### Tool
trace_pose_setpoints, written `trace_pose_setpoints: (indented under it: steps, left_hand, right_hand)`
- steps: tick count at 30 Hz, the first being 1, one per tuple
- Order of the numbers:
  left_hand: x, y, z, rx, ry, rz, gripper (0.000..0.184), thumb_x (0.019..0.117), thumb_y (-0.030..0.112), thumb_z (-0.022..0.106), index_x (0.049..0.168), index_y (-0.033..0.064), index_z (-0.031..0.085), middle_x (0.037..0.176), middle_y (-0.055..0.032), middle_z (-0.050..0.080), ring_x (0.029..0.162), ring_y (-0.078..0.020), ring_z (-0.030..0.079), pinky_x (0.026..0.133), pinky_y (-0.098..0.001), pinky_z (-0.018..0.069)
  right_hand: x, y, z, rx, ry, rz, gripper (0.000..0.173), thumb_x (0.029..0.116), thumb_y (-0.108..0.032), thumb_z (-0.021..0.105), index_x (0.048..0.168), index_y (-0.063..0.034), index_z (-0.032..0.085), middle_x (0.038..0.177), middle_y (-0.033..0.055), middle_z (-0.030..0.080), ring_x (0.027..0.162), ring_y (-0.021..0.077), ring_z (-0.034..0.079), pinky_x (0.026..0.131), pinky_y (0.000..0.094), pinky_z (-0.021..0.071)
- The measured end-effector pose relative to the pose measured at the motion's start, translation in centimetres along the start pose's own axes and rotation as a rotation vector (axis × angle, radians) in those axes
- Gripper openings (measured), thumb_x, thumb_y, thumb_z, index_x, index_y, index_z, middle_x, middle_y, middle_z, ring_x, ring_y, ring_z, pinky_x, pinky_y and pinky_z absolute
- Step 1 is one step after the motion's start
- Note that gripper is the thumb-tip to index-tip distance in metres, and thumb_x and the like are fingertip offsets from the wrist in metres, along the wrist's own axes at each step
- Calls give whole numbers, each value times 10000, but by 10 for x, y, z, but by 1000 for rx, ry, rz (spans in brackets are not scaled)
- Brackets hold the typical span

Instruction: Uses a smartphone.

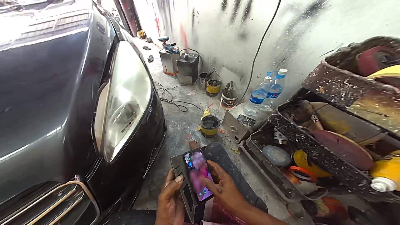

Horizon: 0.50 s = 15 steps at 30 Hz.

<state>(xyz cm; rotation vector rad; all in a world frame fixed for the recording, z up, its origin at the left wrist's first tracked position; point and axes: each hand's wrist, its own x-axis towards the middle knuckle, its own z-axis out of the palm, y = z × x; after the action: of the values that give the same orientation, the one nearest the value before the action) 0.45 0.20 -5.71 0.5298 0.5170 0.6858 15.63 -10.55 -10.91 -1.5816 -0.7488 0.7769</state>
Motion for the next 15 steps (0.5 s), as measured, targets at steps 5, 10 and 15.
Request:
trace_pose_setpoints:
  steps: [5, 10, 15]
  left_hand:
    - [1, 0, -4, -21, 1, -17, 685, 826, 125, 699, 1433, -19, 415, 1196, -241, 660, 1053, -288, 707, 902, -448, 606]
    - [2, -1, -7, -56, -35, -24, 691, 832, 129, 723, 1435, -13, 417, 1199, -253, 658, 1063, -304, 706, 911, -467, 602]
    - [3, 0, -4, -63, -51, -29, 678, 825, 120, 732, 1414, -22, 428, 1183, -257, 660, 1051, -310, 708, 905, -472, 603]
  right_hand:
    - [0, 4, -7, 36, 53, -71, 422, 1062, -134, 363, 1375, 23, 599, 1337, 113, 666, 1204, 119, 647, 1046, 301, 530]
    - [-2, 3, -8, 68, 37, -65, 419, 1069, -162, 372, 1377, 19, 590, 1315, 112, 670, 1160, 129, 668, 1002, 302, 560]
    - [-1, -1, -7, 89, 32, -38, 406, 1057, -168, 449, 1400, 22, 553, 1222, 98, 704, 1033, 135, 711, 902, 298, 603]
